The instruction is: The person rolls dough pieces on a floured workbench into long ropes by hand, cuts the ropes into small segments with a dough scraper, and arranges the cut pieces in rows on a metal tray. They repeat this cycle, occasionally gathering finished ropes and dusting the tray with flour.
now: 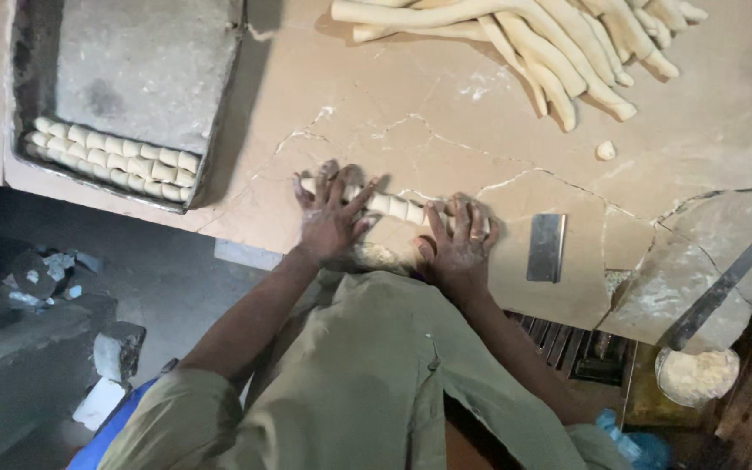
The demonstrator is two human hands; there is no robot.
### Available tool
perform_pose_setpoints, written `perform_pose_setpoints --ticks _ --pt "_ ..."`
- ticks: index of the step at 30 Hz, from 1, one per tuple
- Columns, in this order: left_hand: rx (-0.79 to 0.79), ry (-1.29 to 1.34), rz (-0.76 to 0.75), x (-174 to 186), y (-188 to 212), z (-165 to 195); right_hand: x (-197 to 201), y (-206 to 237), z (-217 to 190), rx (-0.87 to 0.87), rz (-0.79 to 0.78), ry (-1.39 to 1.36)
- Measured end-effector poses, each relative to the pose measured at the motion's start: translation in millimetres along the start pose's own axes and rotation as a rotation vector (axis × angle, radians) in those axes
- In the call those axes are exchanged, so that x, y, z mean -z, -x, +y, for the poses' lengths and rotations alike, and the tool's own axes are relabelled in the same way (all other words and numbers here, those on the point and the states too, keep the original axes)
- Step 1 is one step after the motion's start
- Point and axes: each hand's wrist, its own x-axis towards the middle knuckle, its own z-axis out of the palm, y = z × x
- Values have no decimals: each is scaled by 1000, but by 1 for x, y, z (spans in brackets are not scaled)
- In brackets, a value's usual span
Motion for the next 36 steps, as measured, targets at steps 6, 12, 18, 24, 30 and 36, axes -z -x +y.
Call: perform_pose_setpoints --ticks 6,12,18,24,30,36 --pt "-161 81 32 12 -43 -54 -4 -69 -53 -113 -114 2" --pt "-190 86 79 84 -62 -181 17 -171 -157 -165 -220 -169" --pt "-31 49 162 158 29 -359 13 -232 -315 247 0 -74" --pt "273 -24 -126 157 83 -435 -11 -248 -354 357 -437 -315" --pt "56 126 -63 110 43 -371 -29 -212 -278 60 -224 -396" --pt "-219 216 -78 110 -9 -260 -31 -107 -167 -174 102 -22"
